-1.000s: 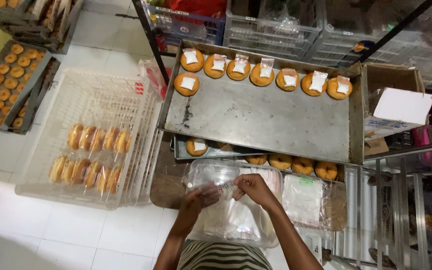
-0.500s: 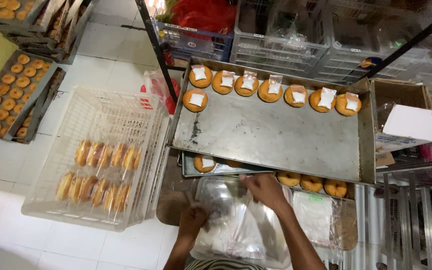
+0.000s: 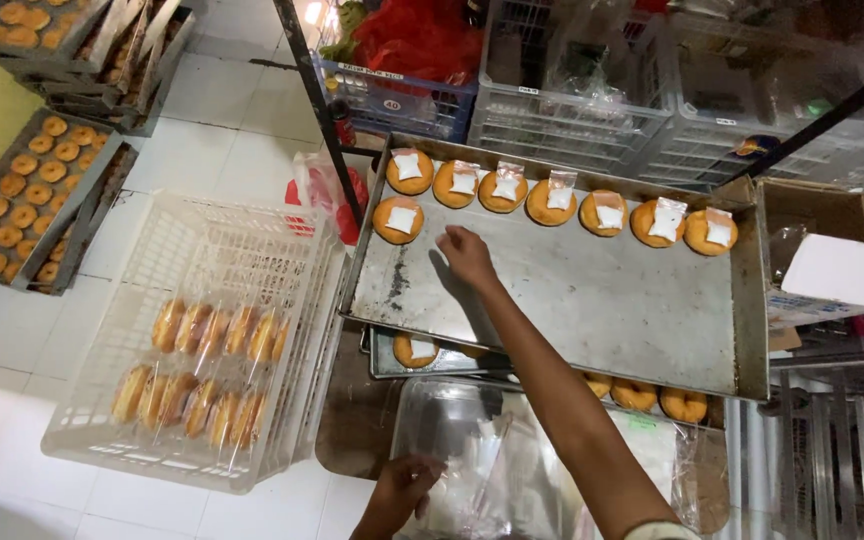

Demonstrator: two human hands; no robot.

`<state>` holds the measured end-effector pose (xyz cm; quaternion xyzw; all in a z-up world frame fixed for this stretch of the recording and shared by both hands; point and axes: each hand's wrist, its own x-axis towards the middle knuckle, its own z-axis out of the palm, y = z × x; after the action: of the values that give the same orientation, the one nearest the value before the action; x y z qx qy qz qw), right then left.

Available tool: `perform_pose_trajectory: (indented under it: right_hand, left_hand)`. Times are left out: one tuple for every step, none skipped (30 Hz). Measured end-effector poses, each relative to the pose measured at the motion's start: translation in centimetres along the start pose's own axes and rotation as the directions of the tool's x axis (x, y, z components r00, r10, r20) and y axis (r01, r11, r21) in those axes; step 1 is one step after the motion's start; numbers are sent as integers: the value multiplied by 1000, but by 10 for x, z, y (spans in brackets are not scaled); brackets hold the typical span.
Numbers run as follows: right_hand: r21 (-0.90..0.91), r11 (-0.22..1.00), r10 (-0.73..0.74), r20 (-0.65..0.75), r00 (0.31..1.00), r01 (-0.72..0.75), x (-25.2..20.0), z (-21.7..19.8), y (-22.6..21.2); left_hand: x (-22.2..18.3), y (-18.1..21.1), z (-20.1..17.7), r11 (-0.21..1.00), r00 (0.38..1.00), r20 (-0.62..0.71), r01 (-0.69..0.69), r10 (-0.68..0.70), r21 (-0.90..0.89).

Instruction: The person packages donuts by placing each donut into a plastic bag, sealing the bag, and then placing the packaged donuts into a white plastic basket.

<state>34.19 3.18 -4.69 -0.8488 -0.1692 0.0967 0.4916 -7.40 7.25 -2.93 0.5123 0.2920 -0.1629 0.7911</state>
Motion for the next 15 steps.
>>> perform_pose_trajectory:
  right_hand:
    - [1,1000,1,5,1000,-1,12,6,0]
    - [-9,999,-41,12,999,41,22,13,0]
    - [-19,996,-83,20,996,84,32,21,0]
    - [-15,996,-82,26,996,82,39,27,0]
    - [-41,999,-25,18,1000,25,47,33,-1]
    - [-67,997,30,6,1000,-30,56,38,-4]
    - [-63,998,29,11,1000,-29,62,41,-7]
    - [-30,998,53,3,999,-52,67,43,-9]
    - [4,997,76,-5,997,-76,71,45,-12]
    - [6,997,74,-3,997,-74,76,49,-12]
    - [-19,995,94,-15,995,-94,81,52,-12]
    - [-45,992,113,-29,993,-115,85,54,-11]
    - [-44,992,113,-28,993,-114,88,56,-10]
    - [-98,986,132,-6,991,-132,91,58,-9]
    - [-152,977,153,15,988,-149,94,60,-8]
  left_hand:
    - [-2,4,-1,1000,1000,-4,2,-2,-2]
    - [-5,7,-2,1000,999,29,19,-20,17]
    - [-8,9,-4,999,997,62,36,-38,37]
    - [-7,3,-7,999,998,55,39,-41,35]
    - [-7,-3,-9,999,997,54,52,-51,-13]
    - [-6,-8,-13,996,997,54,61,-58,-60]
    - [-5,-11,-15,996,997,47,61,-59,-60]
    - [-5,-15,-16,997,998,18,62,-62,-52]
    - [-4,-19,-18,997,998,-12,64,-64,-45]
    - [0,-27,-22,997,998,-15,63,-63,-44]
    - [3,-36,-26,999,1000,-5,3,-3,-49]
    - [7,-44,-30,997,998,7,-56,57,-54]
    - [9,-46,-31,997,998,5,-57,57,-54]
    - [11,-49,-33,998,1000,18,-23,25,-66]
    - [13,-51,-35,997,999,31,10,-8,-79]
